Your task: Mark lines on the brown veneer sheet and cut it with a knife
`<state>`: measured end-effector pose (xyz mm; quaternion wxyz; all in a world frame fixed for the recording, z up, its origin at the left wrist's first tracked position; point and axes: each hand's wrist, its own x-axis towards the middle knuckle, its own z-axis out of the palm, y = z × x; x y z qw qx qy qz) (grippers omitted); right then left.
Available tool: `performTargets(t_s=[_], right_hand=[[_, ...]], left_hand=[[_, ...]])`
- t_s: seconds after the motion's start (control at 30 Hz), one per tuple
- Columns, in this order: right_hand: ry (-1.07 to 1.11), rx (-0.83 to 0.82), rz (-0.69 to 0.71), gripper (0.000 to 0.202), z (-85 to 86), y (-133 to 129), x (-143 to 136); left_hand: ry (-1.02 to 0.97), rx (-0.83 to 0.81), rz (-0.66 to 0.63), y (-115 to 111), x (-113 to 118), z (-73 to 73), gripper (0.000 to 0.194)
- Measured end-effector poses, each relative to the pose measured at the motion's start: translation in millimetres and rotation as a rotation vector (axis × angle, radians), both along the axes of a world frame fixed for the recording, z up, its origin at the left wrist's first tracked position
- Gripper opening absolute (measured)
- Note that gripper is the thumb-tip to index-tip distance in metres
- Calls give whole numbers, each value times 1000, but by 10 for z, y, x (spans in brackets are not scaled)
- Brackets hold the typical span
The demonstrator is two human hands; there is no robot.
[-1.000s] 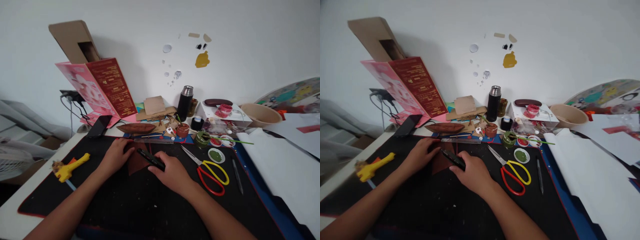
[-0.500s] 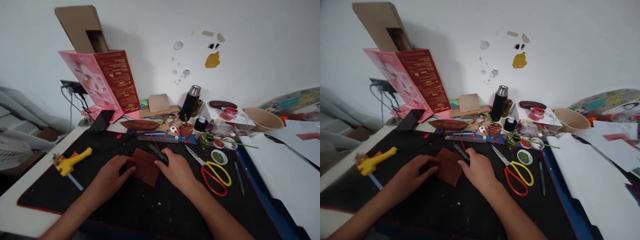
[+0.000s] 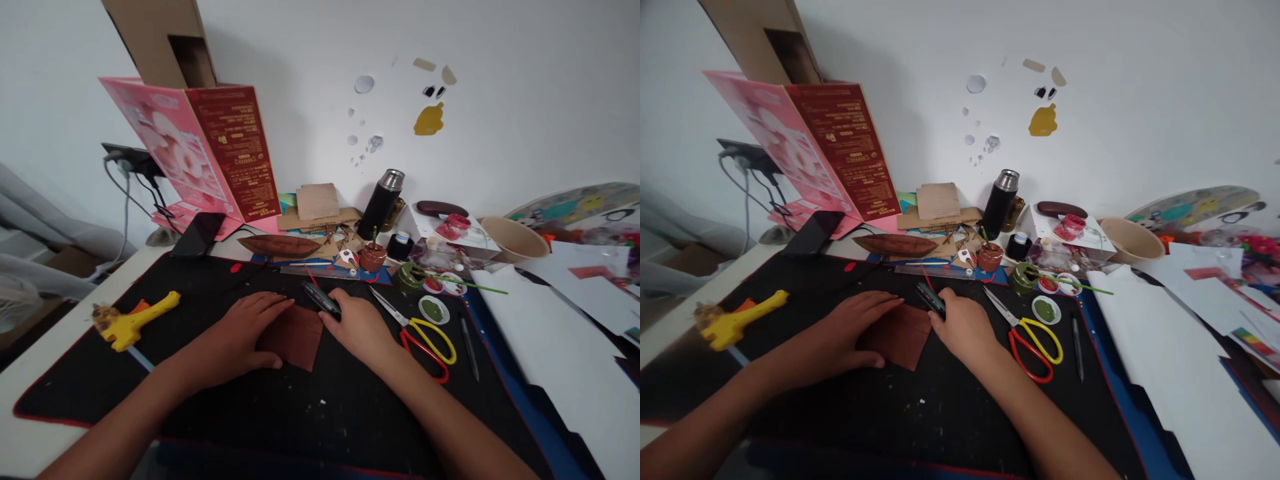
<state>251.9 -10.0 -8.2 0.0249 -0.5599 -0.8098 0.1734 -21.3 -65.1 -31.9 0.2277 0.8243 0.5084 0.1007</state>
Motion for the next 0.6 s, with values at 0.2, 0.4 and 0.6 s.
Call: performTargets(t_s=[0.2, 0.4, 0.6], right_hand=[[-96, 19, 18, 31, 51, 55, 28], [-166, 69, 17, 30, 67, 168, 95], [-175, 84, 14, 36, 58, 234, 192]], left_hand=[[96, 195, 126, -169, 96, -90, 93], [204, 330, 287, -293, 290, -154, 89], [322, 317, 414, -386, 407, -84, 94]])
